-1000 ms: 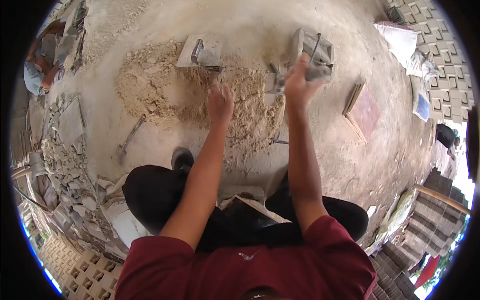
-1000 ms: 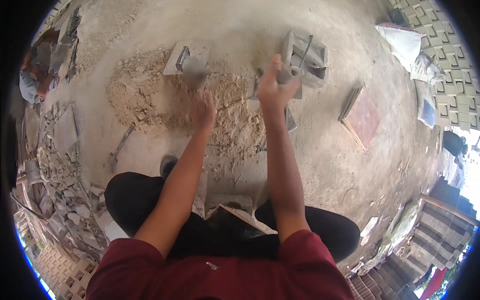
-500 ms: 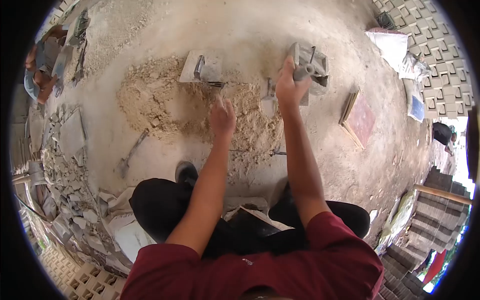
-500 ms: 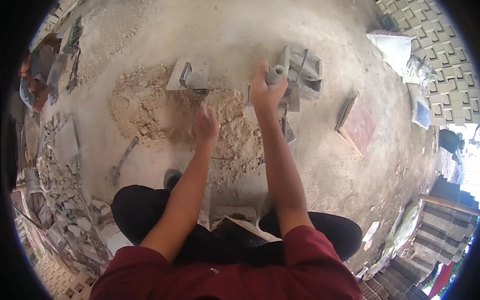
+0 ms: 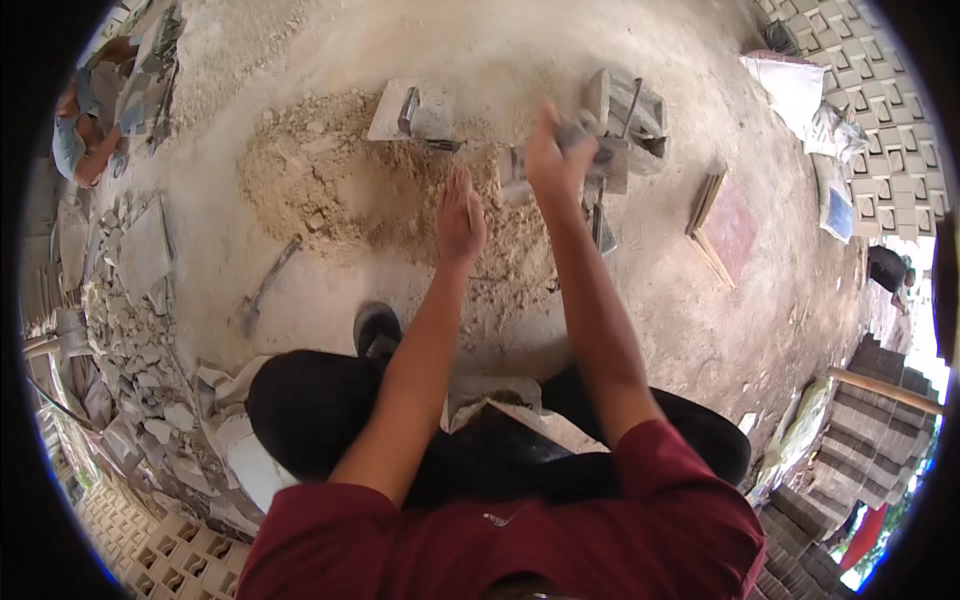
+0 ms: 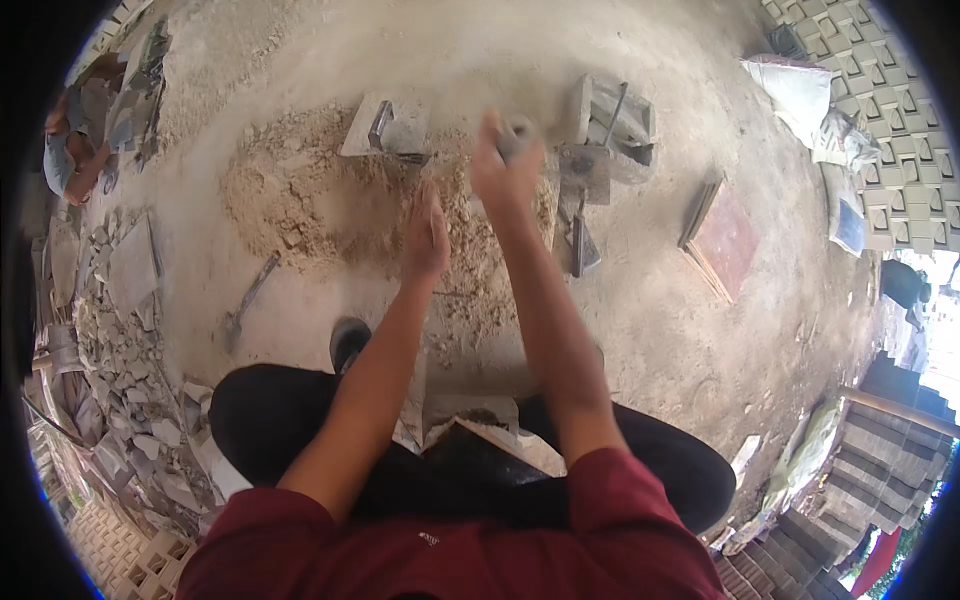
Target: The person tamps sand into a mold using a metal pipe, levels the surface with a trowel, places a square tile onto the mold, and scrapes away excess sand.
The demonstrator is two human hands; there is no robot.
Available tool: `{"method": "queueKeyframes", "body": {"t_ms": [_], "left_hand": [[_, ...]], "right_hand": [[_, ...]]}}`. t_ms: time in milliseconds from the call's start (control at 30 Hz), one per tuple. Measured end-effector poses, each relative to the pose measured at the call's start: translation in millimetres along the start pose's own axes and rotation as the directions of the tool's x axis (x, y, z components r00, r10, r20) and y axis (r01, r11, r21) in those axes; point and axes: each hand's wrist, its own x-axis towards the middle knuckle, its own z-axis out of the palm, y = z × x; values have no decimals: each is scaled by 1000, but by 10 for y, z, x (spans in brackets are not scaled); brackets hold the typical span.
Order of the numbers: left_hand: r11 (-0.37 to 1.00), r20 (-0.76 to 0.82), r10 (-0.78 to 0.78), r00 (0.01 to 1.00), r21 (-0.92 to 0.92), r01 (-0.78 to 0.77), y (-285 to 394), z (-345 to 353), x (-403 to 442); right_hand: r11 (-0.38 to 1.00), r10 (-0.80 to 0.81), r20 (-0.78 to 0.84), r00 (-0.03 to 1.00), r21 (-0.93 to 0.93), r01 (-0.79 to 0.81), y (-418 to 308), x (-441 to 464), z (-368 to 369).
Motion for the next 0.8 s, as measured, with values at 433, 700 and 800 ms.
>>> {"method": "queueKeyframes", "body": {"t_ms": [433, 700, 800], "left_hand": [[970, -107, -68, 992, -242, 40, -9, -35, 15], [941, -193, -154, 969, -329, 84, 26, -153, 111], [933, -210, -188, 959, -343, 108, 2, -144, 89]], "right_hand": [[972, -40, 126, 991, -226, 68, 46, -5, 410], [971, -27, 46, 999, -234, 37, -75, -28, 624], [1000, 23, 9, 1000, 10, -24, -192, 24, 570]]}}
